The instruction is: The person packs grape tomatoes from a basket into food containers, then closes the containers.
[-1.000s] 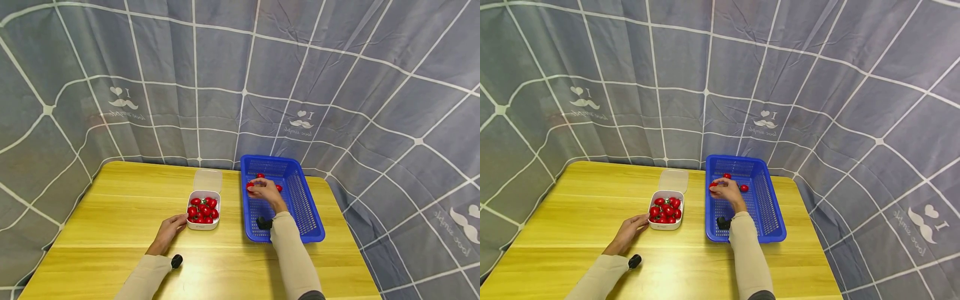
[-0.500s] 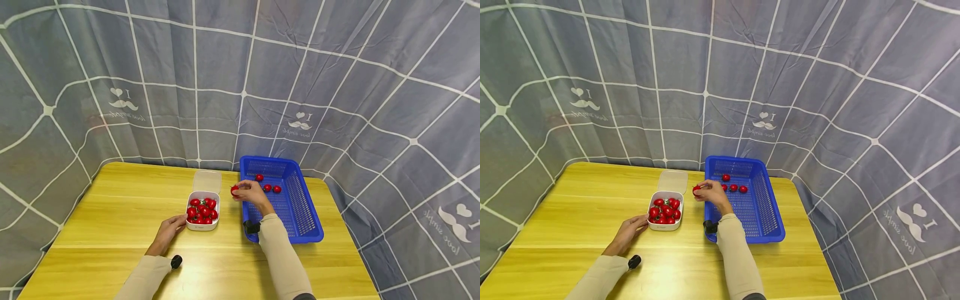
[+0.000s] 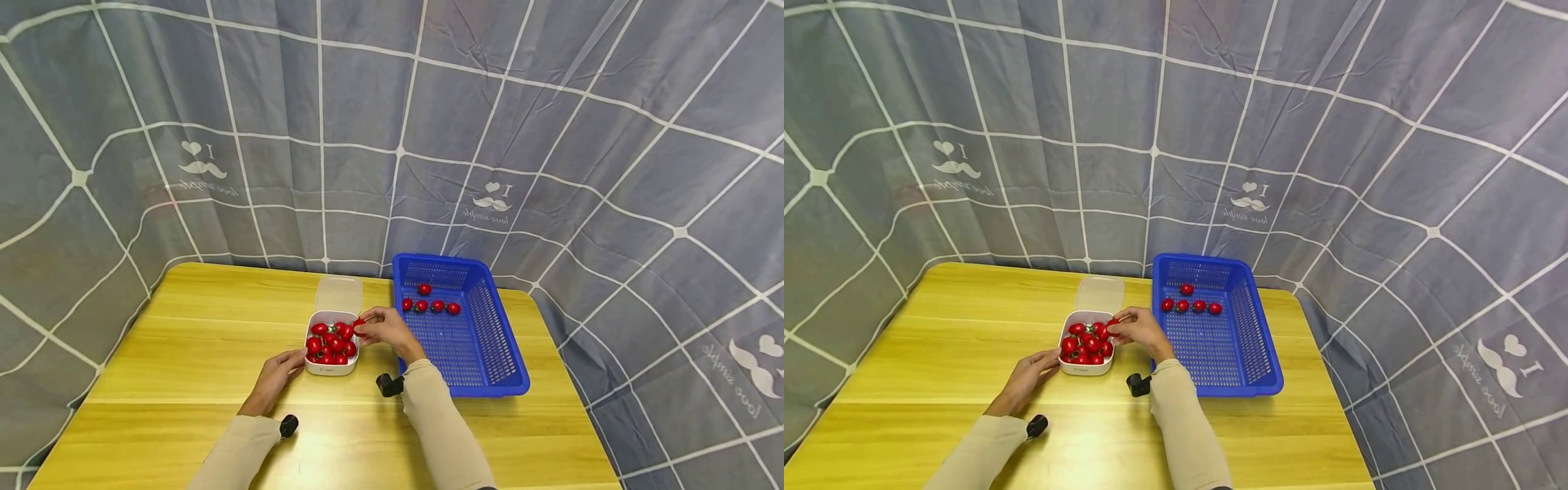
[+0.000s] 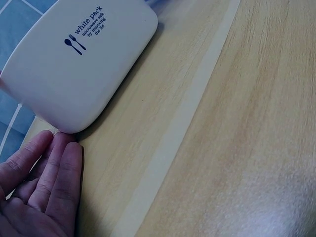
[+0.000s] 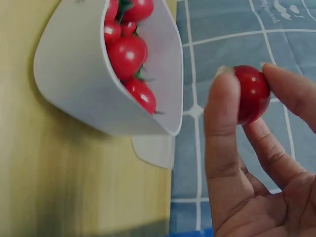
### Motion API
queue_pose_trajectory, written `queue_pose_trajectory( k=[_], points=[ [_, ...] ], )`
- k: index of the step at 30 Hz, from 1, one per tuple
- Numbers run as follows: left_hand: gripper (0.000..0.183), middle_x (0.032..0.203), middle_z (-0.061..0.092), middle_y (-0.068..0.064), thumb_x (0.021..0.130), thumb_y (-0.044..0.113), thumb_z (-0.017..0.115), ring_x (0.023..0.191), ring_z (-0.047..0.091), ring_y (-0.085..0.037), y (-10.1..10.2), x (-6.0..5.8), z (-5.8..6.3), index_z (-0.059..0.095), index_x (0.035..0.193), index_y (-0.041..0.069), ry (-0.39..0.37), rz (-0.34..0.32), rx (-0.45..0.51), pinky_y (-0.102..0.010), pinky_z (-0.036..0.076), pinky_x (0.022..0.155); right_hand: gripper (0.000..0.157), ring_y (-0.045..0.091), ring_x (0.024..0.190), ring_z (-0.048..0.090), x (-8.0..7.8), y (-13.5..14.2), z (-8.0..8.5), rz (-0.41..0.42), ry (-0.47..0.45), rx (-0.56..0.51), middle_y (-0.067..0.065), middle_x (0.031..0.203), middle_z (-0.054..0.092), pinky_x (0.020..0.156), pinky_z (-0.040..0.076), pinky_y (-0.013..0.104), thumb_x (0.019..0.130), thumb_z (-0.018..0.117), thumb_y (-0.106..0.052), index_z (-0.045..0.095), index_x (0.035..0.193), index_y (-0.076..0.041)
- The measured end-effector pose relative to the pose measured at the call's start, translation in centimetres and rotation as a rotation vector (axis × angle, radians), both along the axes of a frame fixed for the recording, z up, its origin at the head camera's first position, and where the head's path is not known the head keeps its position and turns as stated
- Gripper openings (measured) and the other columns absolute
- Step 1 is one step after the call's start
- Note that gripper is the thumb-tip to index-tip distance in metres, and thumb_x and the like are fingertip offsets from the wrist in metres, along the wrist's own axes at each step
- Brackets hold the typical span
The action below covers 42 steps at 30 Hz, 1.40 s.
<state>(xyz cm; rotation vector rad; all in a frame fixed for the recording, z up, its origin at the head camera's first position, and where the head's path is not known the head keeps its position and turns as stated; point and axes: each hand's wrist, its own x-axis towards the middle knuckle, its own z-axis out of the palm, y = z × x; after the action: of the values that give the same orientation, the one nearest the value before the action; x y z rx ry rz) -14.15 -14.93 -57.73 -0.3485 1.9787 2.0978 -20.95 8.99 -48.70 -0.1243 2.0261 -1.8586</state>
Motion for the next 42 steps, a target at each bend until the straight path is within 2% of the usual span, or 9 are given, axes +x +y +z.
queue_pose_trajectory(
  k=[7, 13, 19, 23, 28, 31, 36, 38, 42],
  points=[
    [0.064, 0.138, 0.046, -0.025, 0.096, 0.038, 0.06, 0.114, 0.053, -0.015, -0.1, 0.1, 0.0, 0.046, 0.134, -0.012, 0.007, -0.002, -0.003, -0.031, 0.045, 0.104, 0.025, 0.015, 0.056, 0.063, 0.9, -1.1, -1.4, -0.034, -0.008, -0.001, 0.007, 0.079, 0.064, 0.067, 0.061, 0.044, 0.083, 0.068, 0.008, 0.057, 0.106, 0.012],
    [0.064, 0.138, 0.046, -0.025, 0.096, 0.038, 0.06, 0.114, 0.053, -0.015, -0.1, 0.1, -0.1, 0.046, 0.134, -0.012, 0.009, -0.002, 0.003, -0.03, 0.045, 0.104, 0.026, 0.016, 0.052, 0.061, 1.6, -2.0, -2.6, -0.095, 0.035, -0.007, 0.007, 0.08, 0.054, 0.059, 0.062, 0.04, 0.082, 0.067, 0.012, 0.055, 0.105, 0.015],
    [0.065, 0.138, 0.045, -0.026, 0.096, 0.038, 0.059, 0.115, 0.053, -0.015, -0.1, 0.2, -0.1, 0.045, 0.135, -0.012, 0.008, -0.004, 0.001, -0.03, 0.045, 0.104, 0.027, 0.021, 0.054, 0.065, 2.4, -2.6, -3.2, -0.153, 0.1, 0.089, 0.007, 0.082, 0.051, 0.058, 0.062, 0.041, 0.08, 0.069, 0.011, 0.057, 0.103, 0.015],
    [0.064, 0.139, 0.045, -0.025, 0.096, 0.037, 0.06, 0.114, 0.053, -0.015, -0.1, 0.2, 0.0, 0.046, 0.134, -0.012, 0.007, 0.0, 0.007, -0.03, 0.045, 0.105, 0.026, 0.018, 0.055, 0.064, 2.9, -2.8, -3.2, -0.19, 0.131, 0.133, 0.008, 0.082, 0.054, 0.056, 0.062, 0.039, 0.079, 0.071, 0.008, 0.059, 0.102, 0.014],
    [0.063, 0.139, 0.046, -0.025, 0.096, 0.037, 0.059, 0.112, 0.054, -0.012, -0.1, 0.1, 0.0, 0.046, 0.134, -0.012, 0.003, 0.0, 0.008, -0.03, 0.045, 0.104, 0.03, 0.029, 0.057, 0.065, 3.3, -2.7, -3.1, -0.208, 0.144, 0.156, 0.007, 0.082, 0.052, 0.061, 0.061, 0.048, 0.078, 0.072, 0.006, 0.06, 0.104, 0.014],
    [0.062, 0.139, 0.045, -0.024, 0.097, 0.036, 0.059, 0.11, 0.054, -0.01, -0.1, 0.1, 0.0, 0.046, 0.134, -0.012, 0.002, -0.004, 0.007, -0.03, 0.045, 0.104, 0.032, 0.032, 0.058, 0.065, 3.3, -2.4, -2.8, -0.212, 0.15, 0.133, 0.007, 0.083, 0.051, 0.06, 0.061, 0.046, 0.079, 0.071, 0.005, 0.06, 0.107, 0.014],
    [0.062, 0.139, 0.046, -0.024, 0.096, 0.037, 0.059, 0.112, 0.054, -0.012, -0.1, 0.1, 0.0, 0.046, 0.135, -0.011, 0.004, -0.006, 0.003, -0.029, 0.046, 0.104, 0.028, 0.016, 0.056, 0.061, 4.4, -1.9, 0.9, -0.204, 0.173, 0.072, 0.014, 0.088, 0.054, 0.062, 0.062, 0.042, 0.082, 0.066, 0.006, 0.058, 0.108, 0.016],
    [0.063, 0.138, 0.046, -0.024, 0.096, 0.037, 0.059, 0.112, 0.054, -0.013, -0.1, 0.1, 0.0, 0.046, 0.134, -0.011, 0.006, -0.005, 0.0, -0.029, 0.046, 0.104, 0.026, 0.016, 0.057, 0.061, 4.6, -1.5, 2.4, -0.204, 0.179, 0.05, 0.016, 0.089, 0.056, 0.065, 0.062, 0.045, 0.083, 0.065, 0.007, 0.059, 0.107, 0.016],
    [0.063, 0.138, 0.046, -0.024, 0.096, 0.037, 0.059, 0.109, 0.055, -0.01, -0.1, 0.1, 0.0, 0.046, 0.134, -0.012, 0.007, -0.003, 0.001, -0.029, 0.046, 0.104, 0.026, 0.019, 0.06, 0.062, 3.1, 0.1, 2.1, -0.234, 0.167, -0.019, 0.009, 0.083, 0.059, 0.062, 0.062, 0.037, 0.085, 0.066, 0.005, 0.059, 0.109, 0.015]
  ],
)
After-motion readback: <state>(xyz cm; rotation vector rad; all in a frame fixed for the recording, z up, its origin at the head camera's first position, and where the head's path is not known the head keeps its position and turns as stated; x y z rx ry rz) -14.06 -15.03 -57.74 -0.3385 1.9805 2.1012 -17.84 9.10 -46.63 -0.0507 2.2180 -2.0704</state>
